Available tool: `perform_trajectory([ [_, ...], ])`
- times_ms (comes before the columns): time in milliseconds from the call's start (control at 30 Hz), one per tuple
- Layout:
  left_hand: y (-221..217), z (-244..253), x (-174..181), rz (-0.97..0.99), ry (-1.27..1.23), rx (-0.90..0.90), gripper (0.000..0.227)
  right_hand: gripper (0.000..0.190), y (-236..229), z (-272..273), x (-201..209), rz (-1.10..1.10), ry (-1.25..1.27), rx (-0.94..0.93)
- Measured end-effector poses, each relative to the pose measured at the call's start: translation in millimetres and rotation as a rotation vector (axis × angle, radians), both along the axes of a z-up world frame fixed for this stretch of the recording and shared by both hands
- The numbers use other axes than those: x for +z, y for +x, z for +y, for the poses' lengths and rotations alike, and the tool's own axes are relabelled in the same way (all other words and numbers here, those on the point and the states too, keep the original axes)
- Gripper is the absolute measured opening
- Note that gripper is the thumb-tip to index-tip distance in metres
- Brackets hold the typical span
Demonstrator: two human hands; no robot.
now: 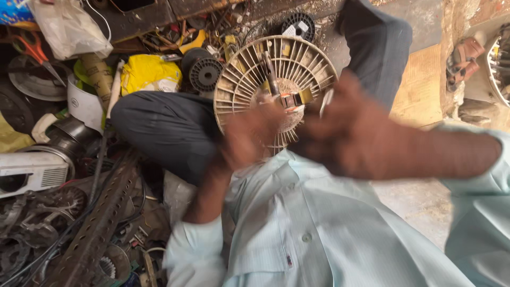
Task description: The person sits on the floor and works on a disassembled electric motor stator. They use a small tool to scrape or clean the copper windings and then use a brush to clean the stator slots. The person repeatedly rotates the stator to access different sections.
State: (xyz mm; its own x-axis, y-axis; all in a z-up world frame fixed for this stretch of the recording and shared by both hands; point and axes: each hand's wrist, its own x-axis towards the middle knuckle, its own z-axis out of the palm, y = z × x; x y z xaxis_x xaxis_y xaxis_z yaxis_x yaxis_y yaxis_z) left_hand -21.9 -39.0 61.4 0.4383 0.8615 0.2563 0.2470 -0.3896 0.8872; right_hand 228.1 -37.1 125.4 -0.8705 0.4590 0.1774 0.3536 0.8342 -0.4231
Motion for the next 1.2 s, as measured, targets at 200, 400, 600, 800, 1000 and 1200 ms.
perform_trajectory([
  [200, 10.1, -10.0, -9.9, -0.044, 0.18, 0.21, 0.014, 0.005, -0.5, 98.9, -118.4, 0.021, 0.08, -0.304],
  [400, 35.7, 95.0, -45.8, 0.188, -0.034, -0.131, 0.024, 0.018, 49.5, 83.3, -70.2, -0.319, -0.076, -0.384],
  [600, 6.0, 51.8, -39.3, -0.314, -0.332, 0.017, 0.012, 0.008, -7.2, 3.2, -19.6, -0.165, -0.234, 0.108],
  [800, 12.8, -12.1, -25.0, -0.37, -0.004, 0.138, 0.015, 0.009, -18.1, 105.1, -96.3, 0.058, -0.24, -0.239],
  [1000, 31.9, 79.7, -45.8, -0.04, 0.043, -0.07, 0.024, 0.007, 47.1, 97.4, -59.5, -0.139, 0.031, -0.362],
  [1200, 4.3, 68.2, -25.9, -0.085, -0.131, 0.059, 0.012, 0.014, -5.3, 15.8, -14.8, -0.196, -0.387, 0.046],
])
